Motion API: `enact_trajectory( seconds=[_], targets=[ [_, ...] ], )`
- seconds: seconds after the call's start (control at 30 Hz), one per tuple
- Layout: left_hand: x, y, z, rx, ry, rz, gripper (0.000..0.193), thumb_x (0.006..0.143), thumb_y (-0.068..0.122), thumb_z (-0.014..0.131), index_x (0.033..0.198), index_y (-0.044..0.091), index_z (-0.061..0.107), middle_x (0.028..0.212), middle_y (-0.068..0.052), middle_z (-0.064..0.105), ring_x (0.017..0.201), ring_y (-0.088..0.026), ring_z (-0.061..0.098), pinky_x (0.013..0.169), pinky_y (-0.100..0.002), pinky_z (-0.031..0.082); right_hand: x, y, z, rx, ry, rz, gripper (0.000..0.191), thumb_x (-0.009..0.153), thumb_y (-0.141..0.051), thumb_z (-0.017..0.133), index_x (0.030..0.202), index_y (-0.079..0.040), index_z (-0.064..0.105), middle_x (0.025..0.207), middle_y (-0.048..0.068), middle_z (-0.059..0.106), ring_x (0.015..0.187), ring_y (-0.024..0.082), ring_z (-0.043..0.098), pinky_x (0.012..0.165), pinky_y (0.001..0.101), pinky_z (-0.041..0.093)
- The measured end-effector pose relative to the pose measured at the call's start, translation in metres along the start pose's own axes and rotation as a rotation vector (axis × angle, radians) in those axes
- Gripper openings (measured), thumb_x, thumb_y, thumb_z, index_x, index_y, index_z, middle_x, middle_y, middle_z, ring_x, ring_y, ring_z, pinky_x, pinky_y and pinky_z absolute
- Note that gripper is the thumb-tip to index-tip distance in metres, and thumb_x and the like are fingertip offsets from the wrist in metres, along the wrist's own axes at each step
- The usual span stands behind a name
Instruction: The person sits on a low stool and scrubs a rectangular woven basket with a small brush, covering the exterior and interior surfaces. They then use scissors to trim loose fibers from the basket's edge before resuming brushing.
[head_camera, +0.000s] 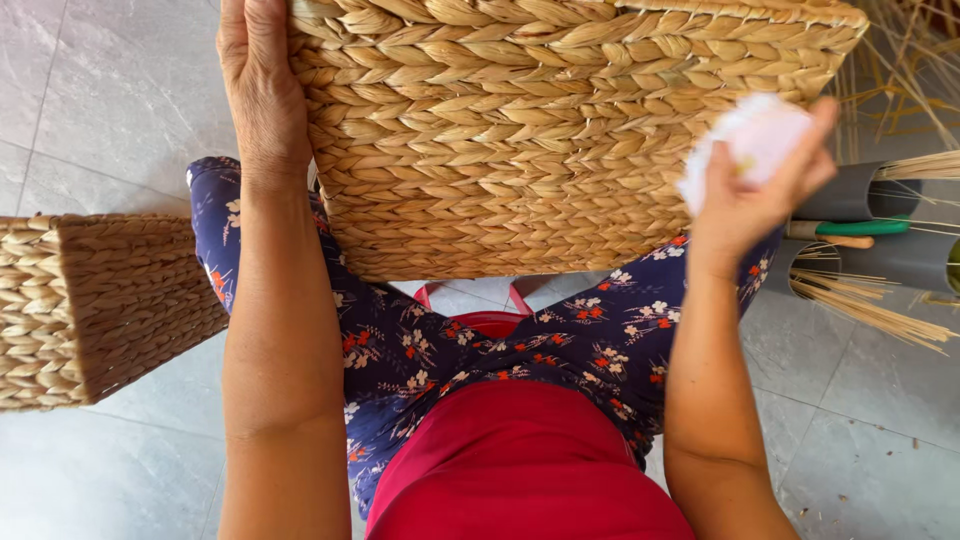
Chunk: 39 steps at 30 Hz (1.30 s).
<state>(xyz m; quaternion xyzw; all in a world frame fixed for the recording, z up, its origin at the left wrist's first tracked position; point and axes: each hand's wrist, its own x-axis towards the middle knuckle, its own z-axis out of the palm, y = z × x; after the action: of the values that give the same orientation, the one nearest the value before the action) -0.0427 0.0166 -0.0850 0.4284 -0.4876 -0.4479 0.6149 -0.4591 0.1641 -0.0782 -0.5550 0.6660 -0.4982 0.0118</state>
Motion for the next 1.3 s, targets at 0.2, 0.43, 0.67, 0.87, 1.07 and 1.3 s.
enact_trajectory(
  seconds=[0.2,0.43,0.67,0.87,1.07,1.3],
  targets=[
    [0.001,0.016,0.009,-0.086,-0.074,0.014,0.049,0.112,0.051,0.057,0.138,0.010,0.063,0.125,-0.006,0.068,0.118,-0.016,0.060,0.108,-0.033,0.049,0.000,-0.027,0.022,0.043,0.087,-0.043,0.089,0.101,0.011,0.074,0.166,-0.021,0.023,0.152,0.010,0.040,0.141,0.027,0.050,0.122,0.0403,0.046],
    [-0.007,0.040,0.028,-0.226,-0.180,0.086,0.036,0.119,0.045,0.051,0.130,0.014,0.065,0.127,0.001,0.067,0.118,-0.010,0.058,0.109,-0.028,0.046,-0.033,-0.149,0.134,0.182,-0.245,-0.285,0.103,0.086,-0.030,0.091,0.167,-0.023,0.028,0.141,0.015,0.040,0.123,0.024,0.050,0.093,0.0314,0.056],
    [-0.003,0.041,0.027,-0.157,-0.180,0.111,0.033,0.119,0.044,0.050,0.128,0.016,0.065,0.126,0.004,0.065,0.120,-0.008,0.056,0.109,-0.026,0.044,0.027,-0.101,0.089,0.125,-0.193,-0.344,0.087,0.091,-0.013,0.089,0.161,-0.025,0.039,0.139,0.010,0.045,0.128,0.023,0.052,0.104,0.0333,0.058],
    [0.000,0.032,0.017,-0.219,-0.176,0.024,0.038,0.116,0.048,0.050,0.130,0.017,0.066,0.128,0.000,0.068,0.123,-0.012,0.062,0.110,-0.031,0.049,0.059,-0.028,0.011,0.078,0.089,-0.112,0.089,0.095,0.009,0.070,0.165,-0.026,0.027,0.141,0.008,0.043,0.133,0.024,0.054,0.116,0.0370,0.050],
    [0.003,0.017,0.006,-0.178,-0.041,-0.068,0.055,0.111,0.050,0.053,0.150,0.011,0.055,0.149,-0.007,0.061,0.140,-0.017,0.056,0.122,-0.032,0.044,0.033,-0.089,0.079,0.025,0.124,-0.153,0.089,0.104,-0.009,0.079,0.166,-0.030,0.019,0.147,0.009,0.037,0.135,0.023,0.048,0.113,0.0395,0.048],
    [0.000,0.010,0.001,-0.355,-0.075,-0.092,0.057,0.111,0.051,0.051,0.145,0.006,0.060,0.137,-0.009,0.063,0.126,-0.017,0.059,0.106,-0.033,0.047,-0.009,-0.231,0.195,0.211,-0.096,-0.342,0.099,0.092,-0.045,0.080,0.168,-0.027,0.018,0.138,0.014,0.043,0.122,0.024,0.050,0.098,0.0371,0.049]
  ],
)
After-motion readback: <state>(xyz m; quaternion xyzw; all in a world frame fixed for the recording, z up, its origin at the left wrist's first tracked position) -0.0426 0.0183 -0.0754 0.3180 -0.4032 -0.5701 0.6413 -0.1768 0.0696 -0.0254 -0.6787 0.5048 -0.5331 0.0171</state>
